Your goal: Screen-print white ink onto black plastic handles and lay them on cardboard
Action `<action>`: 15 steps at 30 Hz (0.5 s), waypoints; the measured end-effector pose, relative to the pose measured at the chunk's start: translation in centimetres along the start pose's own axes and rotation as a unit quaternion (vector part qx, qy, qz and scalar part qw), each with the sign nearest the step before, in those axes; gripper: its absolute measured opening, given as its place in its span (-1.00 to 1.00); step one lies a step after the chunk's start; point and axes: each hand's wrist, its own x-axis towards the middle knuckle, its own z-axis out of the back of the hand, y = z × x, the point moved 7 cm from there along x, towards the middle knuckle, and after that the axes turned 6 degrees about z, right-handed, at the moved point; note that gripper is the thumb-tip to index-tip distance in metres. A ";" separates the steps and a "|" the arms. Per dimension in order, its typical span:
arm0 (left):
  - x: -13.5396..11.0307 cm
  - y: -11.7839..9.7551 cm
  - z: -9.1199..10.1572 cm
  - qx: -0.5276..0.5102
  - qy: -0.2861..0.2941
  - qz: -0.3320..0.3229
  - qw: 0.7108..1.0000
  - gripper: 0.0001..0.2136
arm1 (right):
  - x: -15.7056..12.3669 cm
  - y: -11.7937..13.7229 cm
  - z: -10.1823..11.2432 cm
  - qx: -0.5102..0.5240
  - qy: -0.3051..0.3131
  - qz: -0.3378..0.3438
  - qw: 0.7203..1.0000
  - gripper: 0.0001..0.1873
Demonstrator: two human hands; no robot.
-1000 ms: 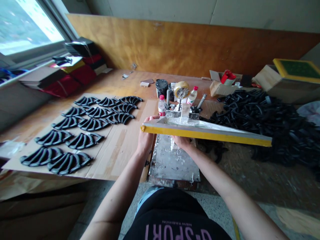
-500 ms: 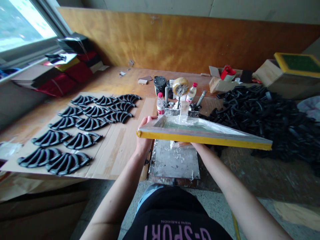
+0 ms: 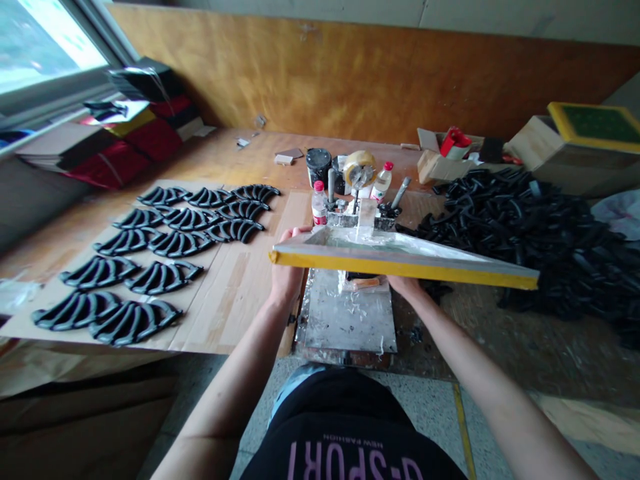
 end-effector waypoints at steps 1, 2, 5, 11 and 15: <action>0.3 -0.1 -0.1 -0.001 -0.002 -0.003 1.000 -0.76 | -0.1 1.6 -2.4 -0.010 0.020 0.025 0.999 -0.66; 0.5 -0.1 -0.1 -0.005 -0.002 0.002 1.000 -0.76 | -0.3 3.4 -4.8 -0.028 0.049 0.061 0.997 -0.62; 0.6 0.0 -0.1 0.002 -0.002 -0.008 1.000 -0.77 | -2.3 8.6 -11.0 -0.082 0.143 0.182 0.969 -0.36; -0.2 0.1 -0.2 0.042 0.009 -0.051 0.998 -0.75 | -5.2 13.5 -12.4 -0.002 0.173 0.267 0.948 -0.45; 0.1 0.3 -0.2 0.031 -0.004 -0.028 0.999 -0.74 | -2.7 10.3 -10.5 -0.079 0.146 0.133 0.977 -0.52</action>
